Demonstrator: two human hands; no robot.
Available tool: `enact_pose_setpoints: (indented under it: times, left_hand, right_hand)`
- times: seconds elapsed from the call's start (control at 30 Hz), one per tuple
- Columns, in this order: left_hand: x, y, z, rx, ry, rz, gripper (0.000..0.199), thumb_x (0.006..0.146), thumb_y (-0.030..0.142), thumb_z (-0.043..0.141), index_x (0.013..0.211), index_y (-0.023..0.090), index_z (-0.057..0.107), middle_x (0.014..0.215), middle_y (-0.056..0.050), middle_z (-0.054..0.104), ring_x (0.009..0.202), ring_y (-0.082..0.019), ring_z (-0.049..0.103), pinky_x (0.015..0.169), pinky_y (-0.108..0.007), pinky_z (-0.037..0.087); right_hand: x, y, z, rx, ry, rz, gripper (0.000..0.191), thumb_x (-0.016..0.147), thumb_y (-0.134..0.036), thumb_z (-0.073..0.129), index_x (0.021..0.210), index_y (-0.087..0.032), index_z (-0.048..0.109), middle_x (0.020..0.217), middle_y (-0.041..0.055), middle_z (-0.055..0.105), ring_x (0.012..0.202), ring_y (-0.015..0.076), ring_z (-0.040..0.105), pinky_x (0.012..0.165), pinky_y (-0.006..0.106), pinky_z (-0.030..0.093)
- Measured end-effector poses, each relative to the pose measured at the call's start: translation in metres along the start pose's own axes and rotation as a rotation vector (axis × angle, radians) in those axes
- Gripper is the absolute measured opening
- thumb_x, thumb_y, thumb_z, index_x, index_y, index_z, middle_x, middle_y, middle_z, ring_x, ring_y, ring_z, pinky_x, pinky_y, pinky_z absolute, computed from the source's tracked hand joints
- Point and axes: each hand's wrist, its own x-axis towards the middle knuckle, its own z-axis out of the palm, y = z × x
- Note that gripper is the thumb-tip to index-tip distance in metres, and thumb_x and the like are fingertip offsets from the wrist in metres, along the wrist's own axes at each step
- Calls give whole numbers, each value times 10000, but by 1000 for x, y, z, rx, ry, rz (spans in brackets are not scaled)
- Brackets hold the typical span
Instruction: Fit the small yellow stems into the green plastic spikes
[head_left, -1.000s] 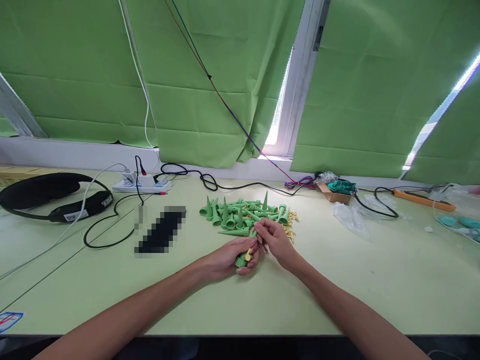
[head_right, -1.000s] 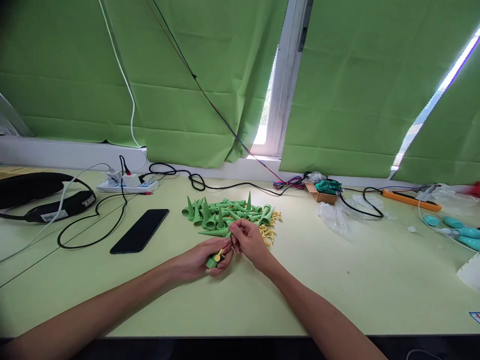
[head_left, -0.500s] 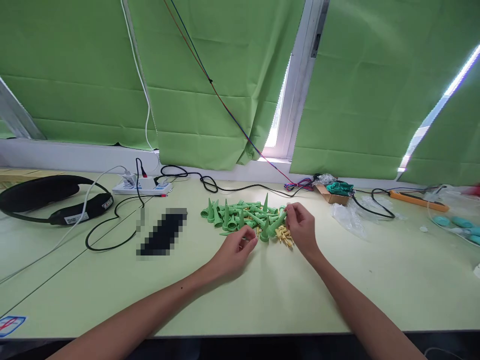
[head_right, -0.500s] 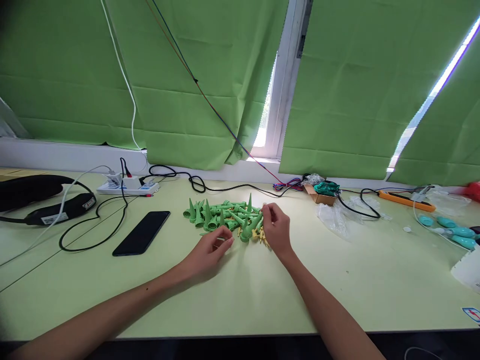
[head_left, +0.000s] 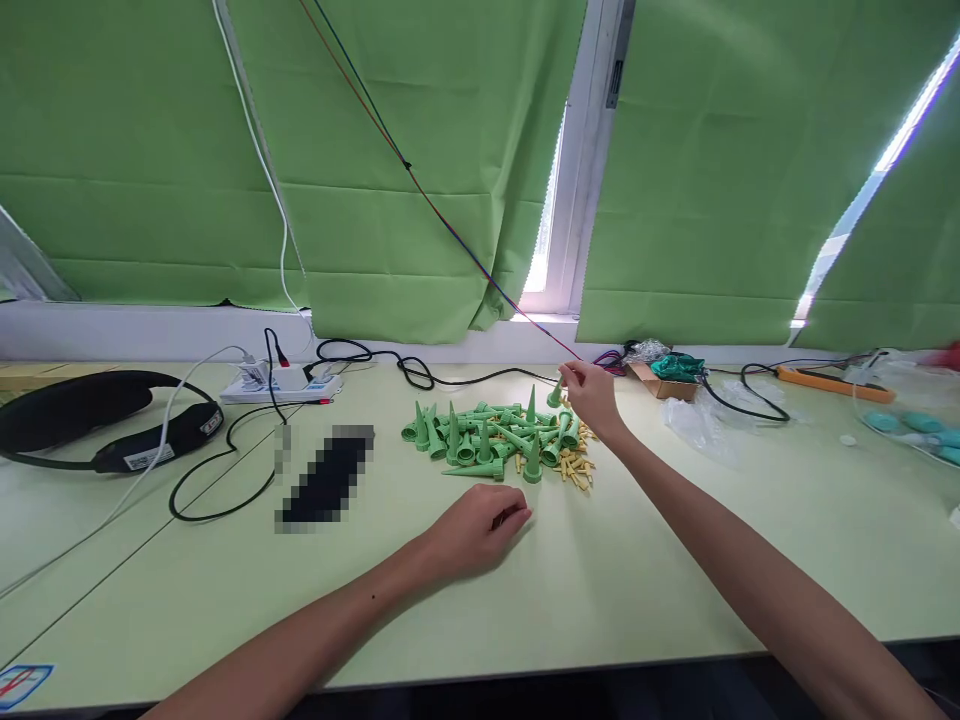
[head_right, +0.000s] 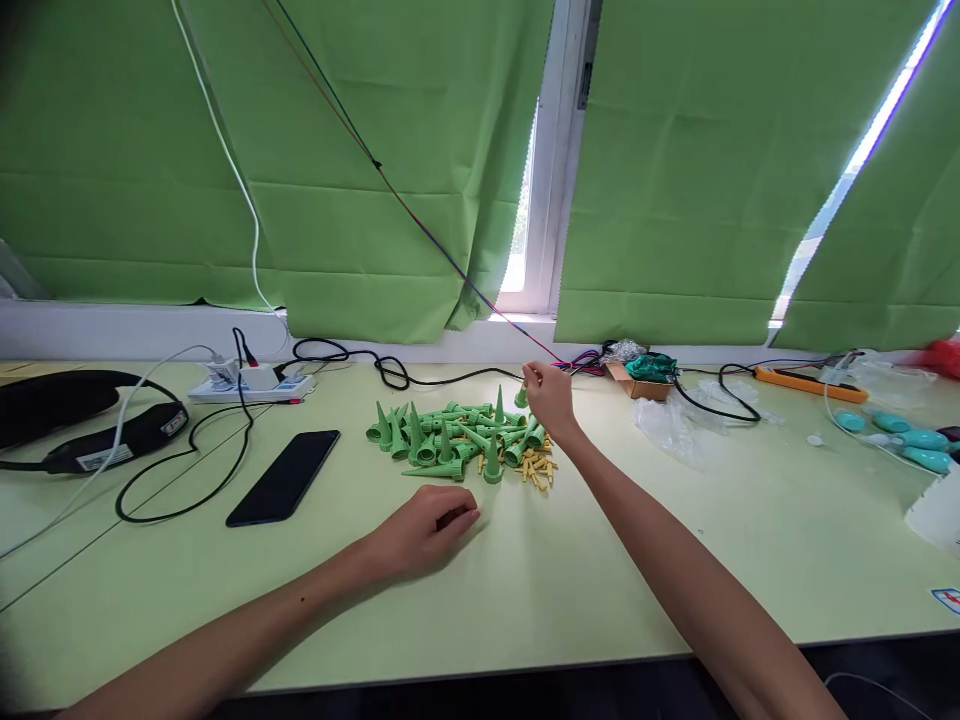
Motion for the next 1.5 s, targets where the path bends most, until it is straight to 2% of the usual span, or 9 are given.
enact_pose_setpoints:
  times: [0.23,0.47,0.73,1.03,1.17,1.23,1.3,1.37,1.5]
  left_hand:
    - [-1,-1,0,65,-8,26,321,987,310,394,719,176,509,653,3,502,594,-125,417,581,-262,273]
    - [-2,1,-1,69,-32,82,328,992,304,382,727,178,529,671,-13,520,588,-132,427,575,-273,259]
    - [-2,0,0,78,-26,78,334,986,297,395,707,178,534,657,-16,516,576,-134,410,570,-279,252]
    - [-2,1,-1,72,-20,95,325,976,283,406,704,175,547,658,-22,524,575,-137,420,562,-279,250]
    - [-2,2,-2,115,-41,92,316,982,276,401,710,179,529,666,-17,536,580,-133,437,565,-272,252]
    - [-2,2,-2,130,-54,87,305,982,273,403,721,180,529,677,-16,544,590,-133,448,568,-270,257]
    - [-2,2,-2,134,-60,82,301,983,272,402,729,180,536,685,-18,551,595,-133,455,566,-271,259]
    - [-2,1,-1,133,-62,82,303,983,276,401,733,180,542,686,-19,555,592,-134,456,561,-273,260]
    - [-2,-1,-1,144,-58,92,296,979,269,406,725,180,528,683,-16,549,589,-131,449,560,-272,262]
  right_hand:
    - [28,23,39,-1,-199,42,262,882,-210,530,675,-149,679,643,32,693,528,125,591,591,229,399]
    - [32,32,47,-15,-285,79,269,912,-215,501,739,-139,693,654,33,695,480,103,587,544,205,398]
    - [40,38,58,-56,-286,77,286,935,-238,477,809,-134,712,586,29,650,556,136,608,581,226,385]
    - [37,36,59,-96,-273,79,294,958,-262,474,785,-138,676,656,53,675,561,142,598,586,239,379]
    - [29,35,56,-130,-217,83,313,977,-371,464,977,-120,651,702,65,685,618,164,620,593,243,390]
    - [24,32,54,-162,-168,83,392,1003,-412,392,1130,-100,593,742,78,689,688,183,635,616,252,395]
    - [19,29,50,-207,-130,86,439,1028,-405,292,1184,-93,560,813,106,693,749,197,637,640,266,397]
    - [13,26,47,-258,-138,89,412,1026,-366,281,1126,-120,595,862,121,694,782,206,636,651,275,396]
    - [0,25,41,-368,-282,106,188,890,-310,567,855,-167,683,849,121,697,774,226,639,640,282,401]
